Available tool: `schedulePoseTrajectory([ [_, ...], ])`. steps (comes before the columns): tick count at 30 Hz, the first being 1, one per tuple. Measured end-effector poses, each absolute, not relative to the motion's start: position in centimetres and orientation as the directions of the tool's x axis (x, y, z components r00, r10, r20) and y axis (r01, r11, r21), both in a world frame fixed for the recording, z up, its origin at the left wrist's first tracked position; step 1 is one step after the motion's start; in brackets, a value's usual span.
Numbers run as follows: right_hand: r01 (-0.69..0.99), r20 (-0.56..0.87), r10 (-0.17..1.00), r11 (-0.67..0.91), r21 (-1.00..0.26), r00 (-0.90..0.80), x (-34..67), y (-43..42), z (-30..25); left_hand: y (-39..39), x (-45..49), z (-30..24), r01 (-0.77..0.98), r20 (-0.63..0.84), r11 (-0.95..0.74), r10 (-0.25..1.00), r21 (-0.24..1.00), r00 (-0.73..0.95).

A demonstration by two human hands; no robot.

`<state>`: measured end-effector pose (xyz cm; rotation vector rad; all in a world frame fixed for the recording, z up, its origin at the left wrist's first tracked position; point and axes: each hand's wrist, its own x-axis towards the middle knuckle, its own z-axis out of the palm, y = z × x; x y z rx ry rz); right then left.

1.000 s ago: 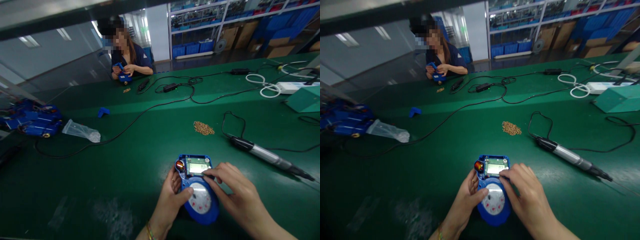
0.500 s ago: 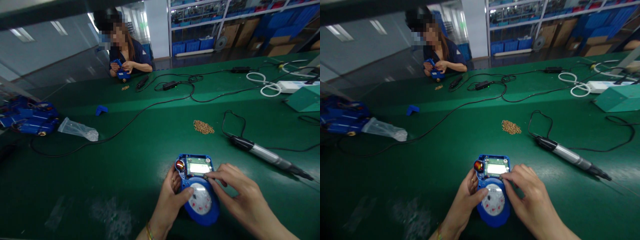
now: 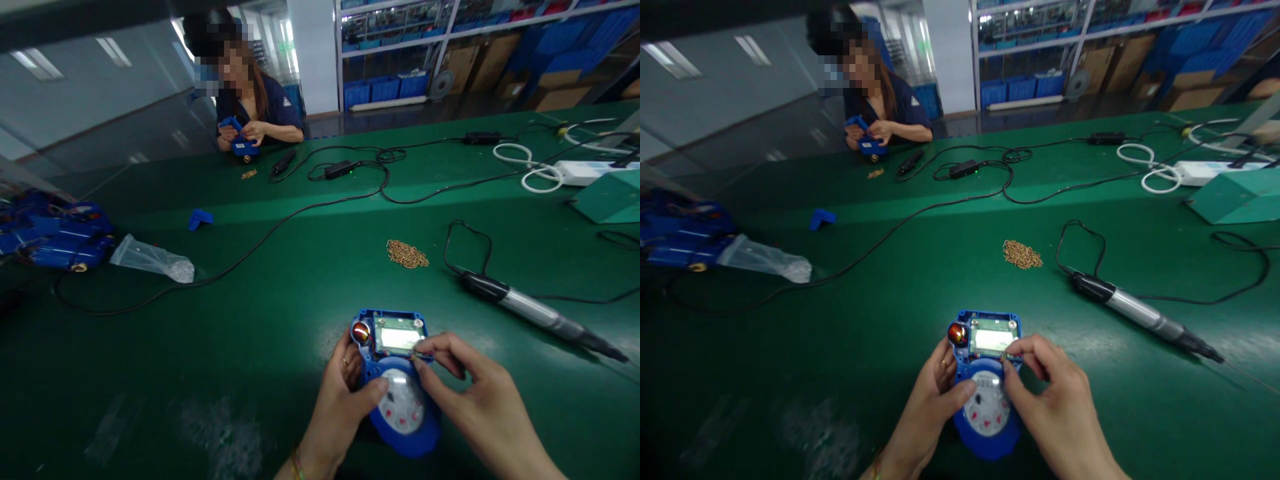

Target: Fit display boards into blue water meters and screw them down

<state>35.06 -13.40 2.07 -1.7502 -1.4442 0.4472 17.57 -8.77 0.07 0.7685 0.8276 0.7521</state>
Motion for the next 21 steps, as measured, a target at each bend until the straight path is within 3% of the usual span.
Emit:
schedulePoseTrajectory([
  [3,0.675,0.252,0.933,0.014,-0.738,0.256,35.2,-13.4,2.2,-8.7,17.6,0.1,-0.276,-0.348,0.506,0.815,0.817,0.463],
  [8,0.776,0.399,0.916,0.222,-0.590,0.042,36.0,-12.7,3.3,-8.6,17.6,-0.1,-0.269,-0.353,0.506,0.816,0.820,0.458],
  [12,0.814,0.436,0.897,0.305,-0.495,-0.071,36.4,-12.4,3.7,-8.7,17.7,-0.1,-0.265,-0.355,0.505,0.817,0.821,0.455],
  [21,0.776,0.400,0.902,0.366,-0.513,-0.161,37.3,-12.3,3.8,-8.6,17.7,-0.2,-0.234,-0.381,0.513,0.813,0.826,0.440],
])
